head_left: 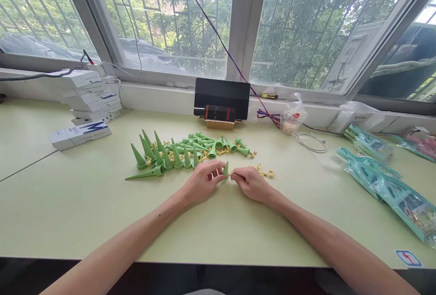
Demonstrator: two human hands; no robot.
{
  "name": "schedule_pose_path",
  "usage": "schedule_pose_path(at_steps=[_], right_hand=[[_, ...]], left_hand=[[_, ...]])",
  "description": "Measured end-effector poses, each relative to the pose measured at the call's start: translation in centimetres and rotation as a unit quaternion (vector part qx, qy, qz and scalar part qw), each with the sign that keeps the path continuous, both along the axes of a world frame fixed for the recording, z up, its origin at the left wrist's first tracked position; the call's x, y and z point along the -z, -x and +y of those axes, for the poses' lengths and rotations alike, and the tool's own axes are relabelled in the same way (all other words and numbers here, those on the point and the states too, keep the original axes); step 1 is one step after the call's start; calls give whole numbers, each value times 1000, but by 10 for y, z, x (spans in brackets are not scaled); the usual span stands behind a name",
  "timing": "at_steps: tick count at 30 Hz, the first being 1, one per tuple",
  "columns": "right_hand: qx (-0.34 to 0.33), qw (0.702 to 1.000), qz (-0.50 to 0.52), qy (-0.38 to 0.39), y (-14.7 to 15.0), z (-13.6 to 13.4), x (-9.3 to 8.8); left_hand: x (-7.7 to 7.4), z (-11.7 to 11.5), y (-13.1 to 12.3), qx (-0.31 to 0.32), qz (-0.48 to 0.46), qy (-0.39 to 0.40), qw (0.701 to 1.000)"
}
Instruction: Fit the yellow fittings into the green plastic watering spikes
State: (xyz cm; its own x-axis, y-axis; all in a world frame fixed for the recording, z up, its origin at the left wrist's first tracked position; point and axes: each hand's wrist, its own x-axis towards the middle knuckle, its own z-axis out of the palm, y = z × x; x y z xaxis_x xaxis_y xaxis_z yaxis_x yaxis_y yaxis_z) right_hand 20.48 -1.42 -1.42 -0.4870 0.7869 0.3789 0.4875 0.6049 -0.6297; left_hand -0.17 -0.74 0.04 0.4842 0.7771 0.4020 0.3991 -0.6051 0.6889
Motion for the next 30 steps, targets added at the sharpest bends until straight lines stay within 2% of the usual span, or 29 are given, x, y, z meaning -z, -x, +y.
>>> schedule_pose_path(at_steps=[6,10,13,17,22,26,30], right_hand=[[11,993,47,104,2,-2,-6],[-7,975,99,201,2,-5,-10],[-37,944,153,290,2,-5,-12],[-67,886,229,397,0,-3,-13],[-98,823,286,480,-2,0,-10],[-107,793,310,514,-3,0,-11],[-100,782,314,530,-4,1,-13]], left_hand=[[-1,-1,1,0,15,-25,1000],[-3,-2,0,1,16,-24,1000],[-5,-4,0,1,13,-22,1000],[-7,-6,-1,1,3,-23,1000],[-3,-4,-1,11,-21,-27,999],[-1,-3,-1,12,-29,-33,999],[-3,-2,-2,13,-47,-11,999]])
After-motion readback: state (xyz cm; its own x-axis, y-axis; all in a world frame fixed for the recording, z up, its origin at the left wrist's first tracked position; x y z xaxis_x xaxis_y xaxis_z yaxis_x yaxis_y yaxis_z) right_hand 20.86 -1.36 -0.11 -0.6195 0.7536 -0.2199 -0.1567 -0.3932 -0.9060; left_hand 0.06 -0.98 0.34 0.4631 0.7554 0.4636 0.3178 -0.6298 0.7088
